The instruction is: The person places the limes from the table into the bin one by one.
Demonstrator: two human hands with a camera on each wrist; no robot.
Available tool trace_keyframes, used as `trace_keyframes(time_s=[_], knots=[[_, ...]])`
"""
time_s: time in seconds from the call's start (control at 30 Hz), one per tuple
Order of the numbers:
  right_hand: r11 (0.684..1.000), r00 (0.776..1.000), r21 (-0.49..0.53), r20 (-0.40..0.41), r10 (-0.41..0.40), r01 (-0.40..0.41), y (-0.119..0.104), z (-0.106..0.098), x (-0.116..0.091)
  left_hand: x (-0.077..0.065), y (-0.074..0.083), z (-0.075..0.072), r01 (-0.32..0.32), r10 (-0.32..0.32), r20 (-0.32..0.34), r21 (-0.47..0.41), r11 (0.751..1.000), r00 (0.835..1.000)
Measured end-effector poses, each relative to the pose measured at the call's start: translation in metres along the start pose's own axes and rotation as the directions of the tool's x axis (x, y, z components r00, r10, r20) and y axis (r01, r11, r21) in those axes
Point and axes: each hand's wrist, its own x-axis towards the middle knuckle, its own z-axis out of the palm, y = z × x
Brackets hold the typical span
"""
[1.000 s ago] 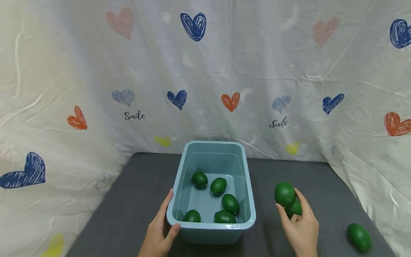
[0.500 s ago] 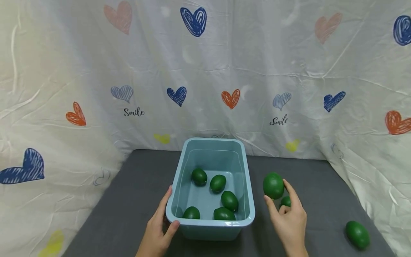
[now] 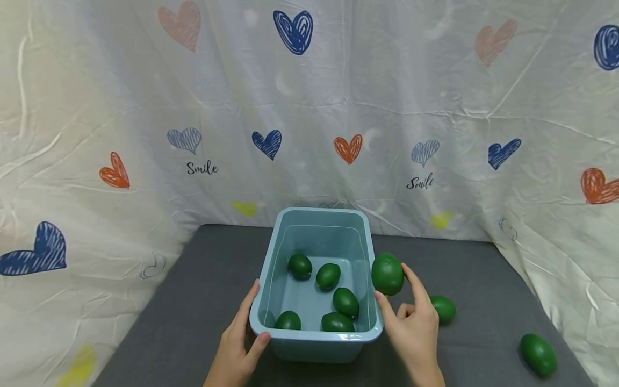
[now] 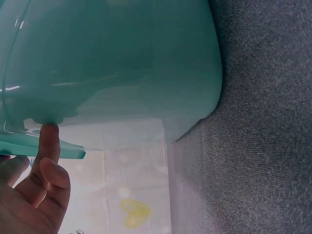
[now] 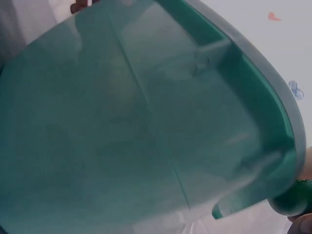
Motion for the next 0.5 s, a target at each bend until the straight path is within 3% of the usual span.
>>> trace_keyframes(time_s=[0.5], knots=[[0.995,0.996,0.072,0.060,-0.070,0.065,-0.017,0.012,-0.004,0.000,-0.002,0.000,-0.023,0.023,-0.006,-0.017,1.000,1.000]])
